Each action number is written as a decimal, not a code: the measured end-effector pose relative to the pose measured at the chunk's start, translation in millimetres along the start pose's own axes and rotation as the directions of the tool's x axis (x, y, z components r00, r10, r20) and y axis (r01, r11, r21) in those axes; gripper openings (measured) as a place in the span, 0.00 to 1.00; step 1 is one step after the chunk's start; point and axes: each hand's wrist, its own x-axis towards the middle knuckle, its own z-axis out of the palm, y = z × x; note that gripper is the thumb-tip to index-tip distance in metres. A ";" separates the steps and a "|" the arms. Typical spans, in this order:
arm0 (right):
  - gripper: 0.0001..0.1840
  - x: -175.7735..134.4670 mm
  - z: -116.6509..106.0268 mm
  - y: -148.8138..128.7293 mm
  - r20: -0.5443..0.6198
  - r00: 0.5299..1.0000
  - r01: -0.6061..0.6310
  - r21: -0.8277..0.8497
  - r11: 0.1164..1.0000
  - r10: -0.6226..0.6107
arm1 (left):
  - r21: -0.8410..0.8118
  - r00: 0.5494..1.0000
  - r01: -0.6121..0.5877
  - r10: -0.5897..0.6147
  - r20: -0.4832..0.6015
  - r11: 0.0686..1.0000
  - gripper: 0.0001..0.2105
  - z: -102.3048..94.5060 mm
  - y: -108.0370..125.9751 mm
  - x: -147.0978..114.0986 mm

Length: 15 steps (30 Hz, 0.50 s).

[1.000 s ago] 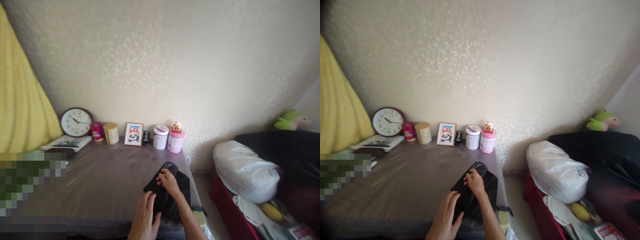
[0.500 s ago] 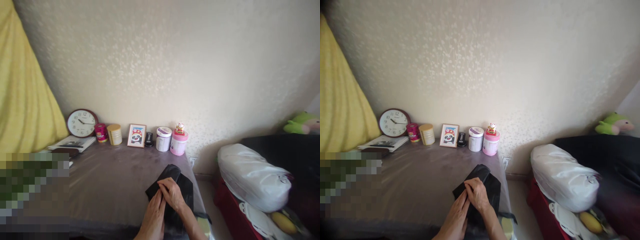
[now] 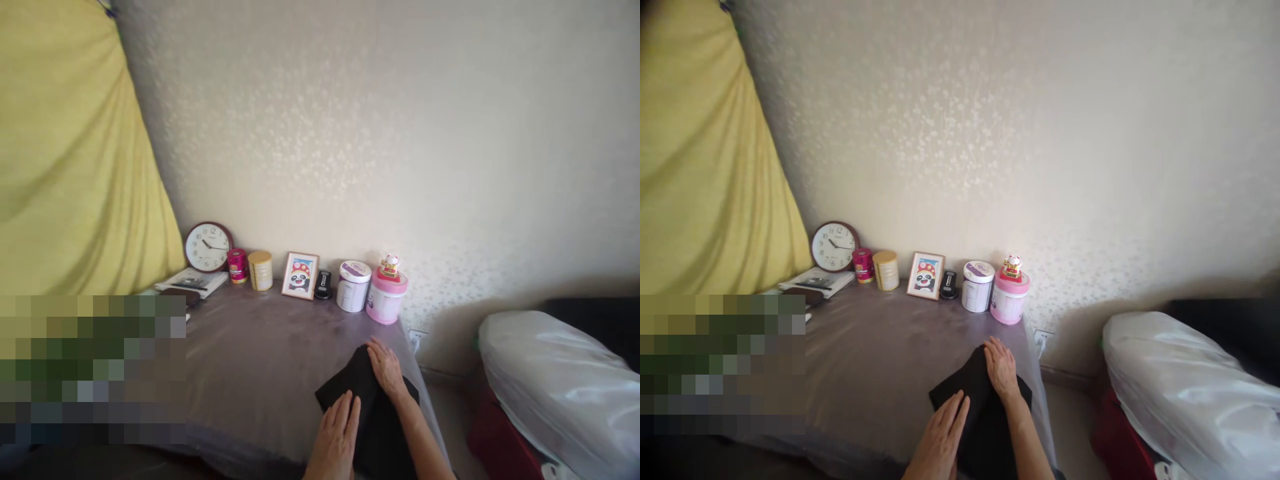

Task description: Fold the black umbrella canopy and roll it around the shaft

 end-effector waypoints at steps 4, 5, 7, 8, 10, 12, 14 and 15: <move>0.21 -9.5 -14.0 -9.1 -0.123 0.992 0.034 0.028 0.999 -0.030 | 0.000 0.999 -0.005 0.005 0.037 1.000 0.42 2.5 -1.4 1.6; 0.20 -16.2 -17.9 -15.4 -0.113 0.988 0.110 0.059 0.992 -0.103 | -0.003 0.999 -0.013 0.013 0.039 1.000 0.42 3.5 -1.7 1.6; 0.18 -30.4 -22.7 -28.5 -0.020 0.976 0.220 0.113 0.969 -0.219 | 0.000 0.999 -0.023 0.023 0.032 1.000 0.44 6.8 -2.8 1.7; 0.17 -36.3 -23.0 -33.7 0.037 0.963 0.260 0.114 0.959 -0.266 | 0.008 1.000 -0.021 0.021 0.020 1.000 0.44 8.9 -3.4 1.8; 0.16 -42.6 -19.5 -38.6 0.101 0.947 0.295 0.089 0.951 -0.304 | 0.034 1.000 -0.018 0.018 -0.001 0.999 0.43 13.0 -4.7 2.1; 0.16 -40.5 -12.4 -35.5 0.086 0.957 0.276 0.030 0.961 -0.278 | 0.054 1.000 -0.023 0.024 -0.016 0.998 0.43 16.2 -6.2 2.4; 0.17 -32.0 -4.6 -26.7 0.031 0.974 0.227 -0.031 0.973 -0.226 | 0.058 0.999 -0.033 0.034 -0.017 0.998 0.43 17.5 -7.3 2.7; 0.18 -26.6 -1.1 -21.4 0.005 0.979 0.205 -0.056 0.977 -0.205 | 0.056 0.999 -0.033 0.034 -0.008 0.998 0.43 17.5 -7.7 2.9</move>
